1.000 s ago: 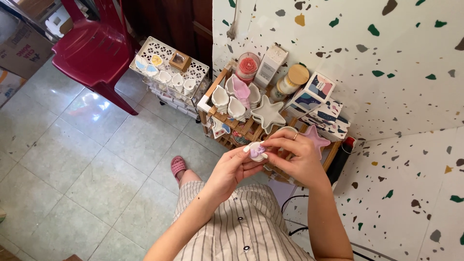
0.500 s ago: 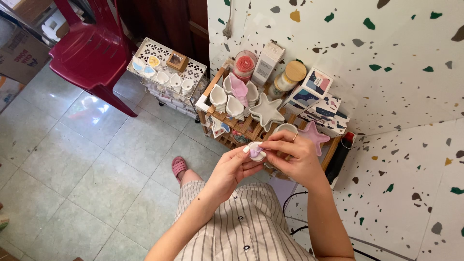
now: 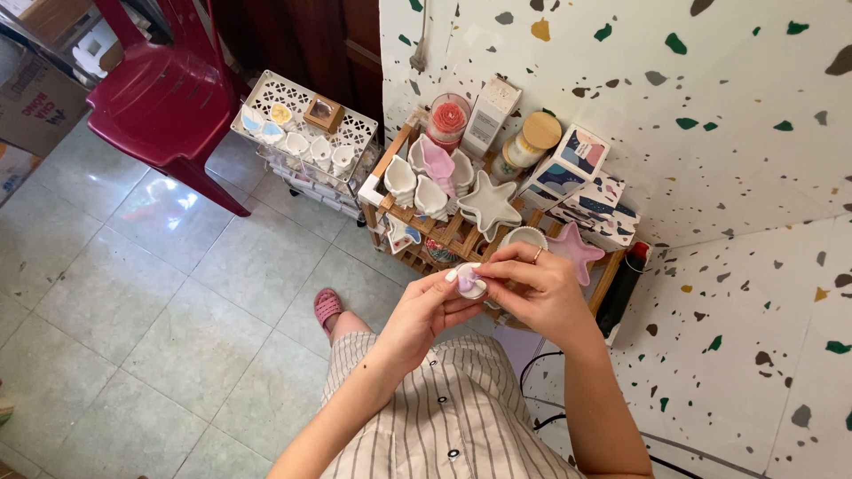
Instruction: The recorder prepares, organizes, and bonds small wax figurine components using molds and a heat gun.
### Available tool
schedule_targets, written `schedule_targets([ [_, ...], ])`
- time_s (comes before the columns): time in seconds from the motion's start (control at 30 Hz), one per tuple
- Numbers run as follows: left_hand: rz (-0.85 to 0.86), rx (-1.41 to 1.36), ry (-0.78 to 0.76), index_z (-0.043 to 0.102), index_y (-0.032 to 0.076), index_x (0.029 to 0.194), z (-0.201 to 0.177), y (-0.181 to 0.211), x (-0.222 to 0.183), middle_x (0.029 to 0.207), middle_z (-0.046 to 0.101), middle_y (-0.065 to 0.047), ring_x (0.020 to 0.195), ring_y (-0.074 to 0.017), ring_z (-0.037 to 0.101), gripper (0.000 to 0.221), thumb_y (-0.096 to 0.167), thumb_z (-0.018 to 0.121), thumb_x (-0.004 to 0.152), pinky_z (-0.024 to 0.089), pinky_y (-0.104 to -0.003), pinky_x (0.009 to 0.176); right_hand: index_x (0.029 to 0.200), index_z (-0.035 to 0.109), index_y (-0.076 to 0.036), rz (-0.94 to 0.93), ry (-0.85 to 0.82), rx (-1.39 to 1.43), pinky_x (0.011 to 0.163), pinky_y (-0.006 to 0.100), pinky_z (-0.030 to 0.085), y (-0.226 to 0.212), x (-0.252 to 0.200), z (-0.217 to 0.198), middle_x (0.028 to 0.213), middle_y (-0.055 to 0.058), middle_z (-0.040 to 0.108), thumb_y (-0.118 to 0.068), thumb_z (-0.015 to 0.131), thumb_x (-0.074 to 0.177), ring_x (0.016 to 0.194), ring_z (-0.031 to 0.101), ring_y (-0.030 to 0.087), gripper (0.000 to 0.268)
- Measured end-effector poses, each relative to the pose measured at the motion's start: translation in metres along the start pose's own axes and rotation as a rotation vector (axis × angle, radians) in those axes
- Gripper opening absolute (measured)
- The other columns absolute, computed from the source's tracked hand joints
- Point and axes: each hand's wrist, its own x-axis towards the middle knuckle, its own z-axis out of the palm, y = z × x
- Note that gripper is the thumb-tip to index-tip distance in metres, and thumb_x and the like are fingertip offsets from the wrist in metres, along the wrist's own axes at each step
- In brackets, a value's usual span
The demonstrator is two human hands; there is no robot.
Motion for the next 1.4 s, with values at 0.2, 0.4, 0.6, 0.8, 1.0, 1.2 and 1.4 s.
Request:
schedule_targets([
  [0.2,0.001,0.004,0.005,0.057,-0.003,0.140,0.001,0.002,-0.001,0.129,0.070,-0.015,0.118,-0.0221,0.068,0.048,0.031,0.050,0.106,0.054,-0.038,0.106,0.106,0.078,-0.005,-0.014,0.006,0.010,0.071,0.025,0.057,-0.003,0.001,0.002,0.101,0.005,0.072,-0.002,0.080,0.081,0.085,0.072,0.013,0.026],
  [0.4,-0.012,-0.089,-0.017,0.056,-0.004,0.138,0.004,0.018,-0.009,0.131,0.068,-0.019,0.123,-0.0266,0.068,0.048,0.031,0.048,0.107,0.053,-0.039,0.106,0.118,0.075,-0.006,0.103,0.002,0.206,0.060,0.023,0.052,-0.004,0.004,0.006,0.108,0.004,0.073,-0.001,0.077,0.083,0.078,0.068,0.008,0.036],
  [0.6,0.145,-0.176,0.040,0.058,-0.005,0.135,-0.001,0.033,-0.026,0.131,0.069,-0.018,0.123,-0.0257,0.068,0.045,0.028,0.047,0.107,0.055,-0.040,0.106,0.117,0.073,-0.004,-0.101,0.027,0.055,0.063,0.021,0.053,-0.029,0.021,0.036,0.115,0.009,0.069,-0.004,0.083,0.076,0.084,0.069,0.012,0.042],
  [0.8,0.223,-0.238,0.139,0.060,-0.005,0.131,-0.025,0.047,-0.053,0.125,0.071,-0.018,0.114,-0.0266,0.069,0.044,0.031,0.047,0.108,0.056,-0.040,0.101,0.118,0.073,-0.002,-0.269,0.017,0.032,0.075,0.025,0.061,-0.044,0.045,0.076,0.118,0.010,0.069,-0.004,0.084,0.083,0.089,0.073,0.015,0.036],
  [1.0,0.353,-0.276,0.225,0.063,-0.006,0.126,-0.055,0.079,-0.092,0.122,0.072,-0.018,0.113,-0.0268,0.070,0.043,0.030,0.048,0.108,0.056,-0.041,0.100,0.119,0.073,-0.003,-0.380,-0.068,0.031,0.074,0.026,0.061,-0.078,0.077,0.130,0.119,0.011,0.067,-0.004,0.085,0.082,0.086,0.073,0.014,0.040],
  [1.2,0.450,-0.268,0.326,0.063,-0.007,0.126,-0.101,0.130,-0.168,0.122,0.071,-0.017,0.114,-0.0271,0.070,0.043,0.028,0.047,0.108,0.057,-0.040,0.100,0.120,0.073,-0.005,-0.525,-0.142,0.056,0.073,0.026,0.060,-0.129,0.115,0.217,0.120,0.011,0.068,-0.003,0.084,0.081,0.085,0.073,0.015,0.041],
  [1.4,0.512,-0.231,0.432,0.063,-0.006,0.127,-0.161,0.191,-0.265,0.123,0.071,-0.016,0.115,-0.0266,0.070,0.045,0.031,0.046,0.107,0.057,-0.039,0.100,0.120,0.073,-0.005,-0.586,-0.216,0.108,0.072,0.025,0.060,-0.212,0.144,0.322,0.119,0.011,0.068,-0.002,0.085,0.079,0.084,0.074,0.013,0.043],
])
